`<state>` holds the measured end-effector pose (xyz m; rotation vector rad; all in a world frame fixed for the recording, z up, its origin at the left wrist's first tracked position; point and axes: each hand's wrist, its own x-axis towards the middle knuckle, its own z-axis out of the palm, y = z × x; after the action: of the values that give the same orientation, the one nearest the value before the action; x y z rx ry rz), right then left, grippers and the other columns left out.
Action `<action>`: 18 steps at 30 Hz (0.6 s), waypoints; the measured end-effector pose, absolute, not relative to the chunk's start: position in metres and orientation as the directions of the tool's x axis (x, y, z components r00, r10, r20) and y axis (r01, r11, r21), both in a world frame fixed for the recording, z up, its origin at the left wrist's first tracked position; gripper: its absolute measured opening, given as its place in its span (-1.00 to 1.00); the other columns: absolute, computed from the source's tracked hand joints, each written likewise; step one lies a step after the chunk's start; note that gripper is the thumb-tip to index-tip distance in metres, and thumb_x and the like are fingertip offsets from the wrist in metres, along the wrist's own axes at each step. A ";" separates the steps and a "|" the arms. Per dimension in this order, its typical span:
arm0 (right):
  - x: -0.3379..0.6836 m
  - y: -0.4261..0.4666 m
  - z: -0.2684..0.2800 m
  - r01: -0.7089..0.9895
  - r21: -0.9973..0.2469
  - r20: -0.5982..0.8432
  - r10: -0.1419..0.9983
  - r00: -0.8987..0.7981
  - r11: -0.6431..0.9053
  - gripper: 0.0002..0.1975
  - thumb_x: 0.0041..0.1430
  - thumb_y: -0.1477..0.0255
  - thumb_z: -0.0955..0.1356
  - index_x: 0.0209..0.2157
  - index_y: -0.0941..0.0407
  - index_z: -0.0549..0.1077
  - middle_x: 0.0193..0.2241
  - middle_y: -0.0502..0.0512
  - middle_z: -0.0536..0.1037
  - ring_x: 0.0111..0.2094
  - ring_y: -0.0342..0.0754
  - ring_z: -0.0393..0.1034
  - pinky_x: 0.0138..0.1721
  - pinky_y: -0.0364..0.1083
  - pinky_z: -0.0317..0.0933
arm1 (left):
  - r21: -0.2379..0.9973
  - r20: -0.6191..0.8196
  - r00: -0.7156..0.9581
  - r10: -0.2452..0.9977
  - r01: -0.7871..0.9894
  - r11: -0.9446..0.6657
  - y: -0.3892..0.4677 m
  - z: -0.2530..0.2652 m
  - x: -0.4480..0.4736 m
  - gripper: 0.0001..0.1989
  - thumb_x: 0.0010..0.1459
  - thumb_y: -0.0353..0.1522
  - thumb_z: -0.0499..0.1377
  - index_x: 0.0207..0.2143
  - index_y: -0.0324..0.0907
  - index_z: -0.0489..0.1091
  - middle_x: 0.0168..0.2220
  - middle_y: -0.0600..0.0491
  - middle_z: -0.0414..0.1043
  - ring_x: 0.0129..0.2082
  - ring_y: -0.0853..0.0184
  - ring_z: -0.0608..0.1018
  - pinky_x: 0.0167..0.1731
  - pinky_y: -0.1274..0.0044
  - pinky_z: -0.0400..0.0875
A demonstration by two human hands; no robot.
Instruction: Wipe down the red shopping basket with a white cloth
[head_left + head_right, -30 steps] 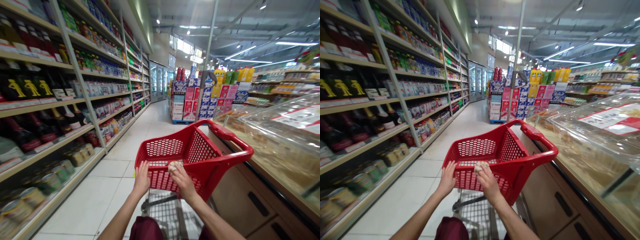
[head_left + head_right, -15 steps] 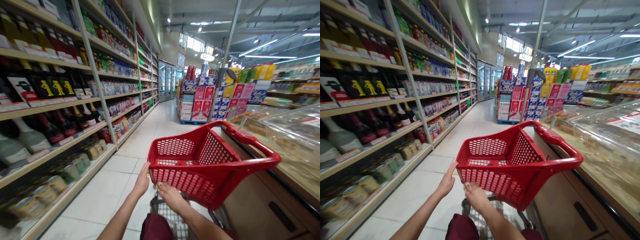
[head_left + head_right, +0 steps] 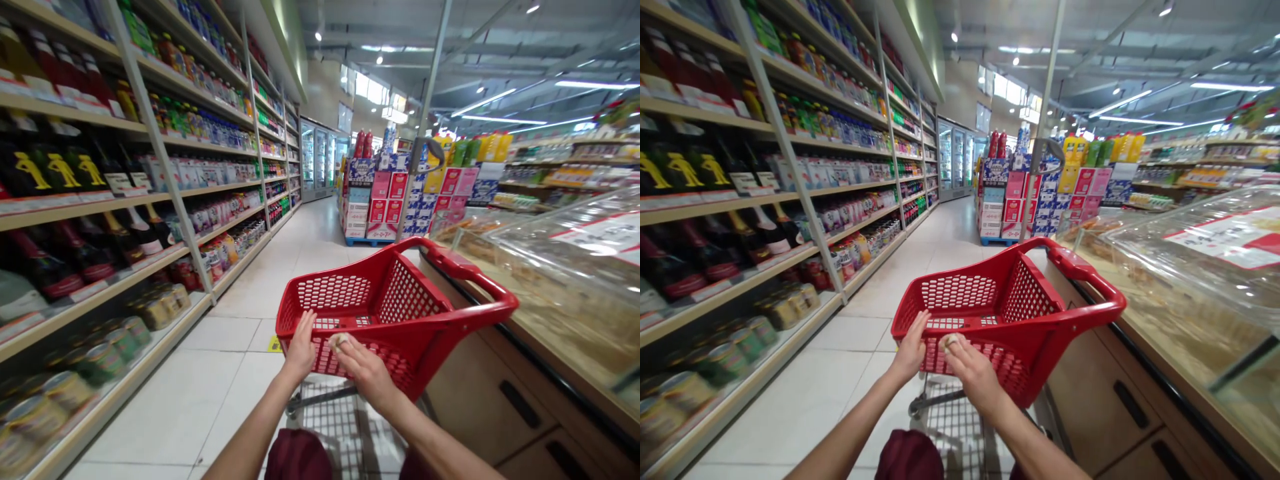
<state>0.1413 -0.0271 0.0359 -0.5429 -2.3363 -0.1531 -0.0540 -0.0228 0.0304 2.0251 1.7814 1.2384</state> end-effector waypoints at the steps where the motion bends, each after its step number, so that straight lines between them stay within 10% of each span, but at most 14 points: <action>1: 0.147 -0.026 0.036 0.441 -0.060 0.697 0.353 -0.624 0.896 -0.72 0.17 0.54 0.18 -0.11 0.11 0.38 -0.03 0.12 0.38 0.10 0.00 0.08 0.04 0.04 0.16 | 0.603 0.459 -0.041 0.888 0.748 -0.277 -0.023 0.030 -0.049 -0.33 -0.22 -0.64 -0.15 0.06 -0.36 0.12 0.15 -0.14 0.07 0.18 0.31 0.02 0.16 0.33 -0.06; 18: 0.186 -0.024 0.027 0.480 0.088 0.696 0.290 -0.656 0.873 -0.75 0.19 0.53 0.15 -0.22 0.12 0.41 -0.23 0.07 0.50 -0.03 -0.11 0.28 -0.05 -0.10 0.25 | 0.326 0.393 0.057 0.918 0.925 -0.197 -0.021 0.026 -0.015 -0.39 -0.19 -0.67 -0.16 -0.02 -0.36 0.22 0.07 -0.15 0.22 0.13 0.25 0.17 0.09 0.23 0.04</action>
<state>0.1862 -0.0238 0.0272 -0.5528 -2.3263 -0.3446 -0.0150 -0.0206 0.0261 2.2933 1.9992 0.8354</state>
